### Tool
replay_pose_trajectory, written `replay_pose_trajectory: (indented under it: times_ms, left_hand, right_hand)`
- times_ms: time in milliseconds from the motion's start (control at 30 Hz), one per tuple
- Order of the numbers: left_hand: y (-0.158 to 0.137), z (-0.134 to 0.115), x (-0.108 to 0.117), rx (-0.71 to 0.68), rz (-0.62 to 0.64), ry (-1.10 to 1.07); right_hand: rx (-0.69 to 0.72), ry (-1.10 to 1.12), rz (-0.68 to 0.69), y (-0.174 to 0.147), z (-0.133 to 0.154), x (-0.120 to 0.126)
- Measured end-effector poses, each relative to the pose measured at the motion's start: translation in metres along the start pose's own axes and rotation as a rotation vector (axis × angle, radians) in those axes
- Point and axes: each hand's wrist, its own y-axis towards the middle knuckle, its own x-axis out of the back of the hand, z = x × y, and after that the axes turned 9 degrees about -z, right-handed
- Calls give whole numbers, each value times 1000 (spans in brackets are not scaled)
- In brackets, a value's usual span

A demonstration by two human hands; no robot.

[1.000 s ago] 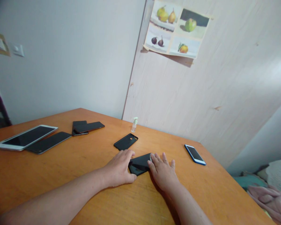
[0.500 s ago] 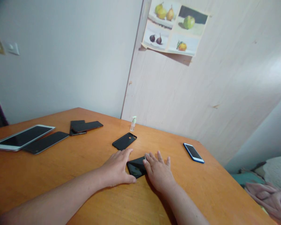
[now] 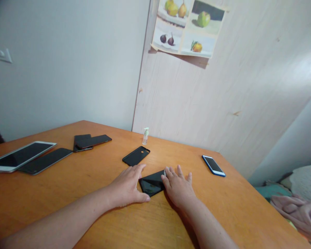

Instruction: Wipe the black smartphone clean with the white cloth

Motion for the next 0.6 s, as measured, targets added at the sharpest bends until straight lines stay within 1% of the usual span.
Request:
replay_pose_trajectory:
  times_ms: [33, 133, 167, 200, 233, 267, 367, 400, 433, 500, 600]
  left_hand:
    - [0, 0, 1, -3, -3, 1]
    - [0, -2, 3, -21, -19, 12]
    - [0, -2, 4, -25, -24, 19]
    - [0, -3, 4, -27, -27, 28]
    - [0, -3, 5, -29, -28, 38]
    - [0, -4, 5, -29, -26, 47]
    - [0, -5, 8, -40, -1, 66]
    - [0, -6, 10, -46, 10, 70]
    - [-1, -7, 11, -53, 20, 74]
    - [-1, -8, 14, -66, 36, 79]
    - [-1, -9, 17, -70, 45, 80]
  right_hand:
    - [51, 25, 9, -4, 5, 2]
    - [284, 155, 67, -20, 27, 12]
    - [347, 190, 90, -24, 33, 15]
    - [381, 207, 105, -26, 35, 16]
    - [377, 202, 106, -25, 34, 17]
    - [339, 175, 96, -23, 30, 16]
    - [143, 41, 37, -14, 9, 12]
    - [98, 9, 24, -12, 4, 11]
    - [83, -6, 18, -12, 2, 10]
    - [138, 18, 20, -16, 4, 12]
    - [339, 140, 19, -25, 19, 17]
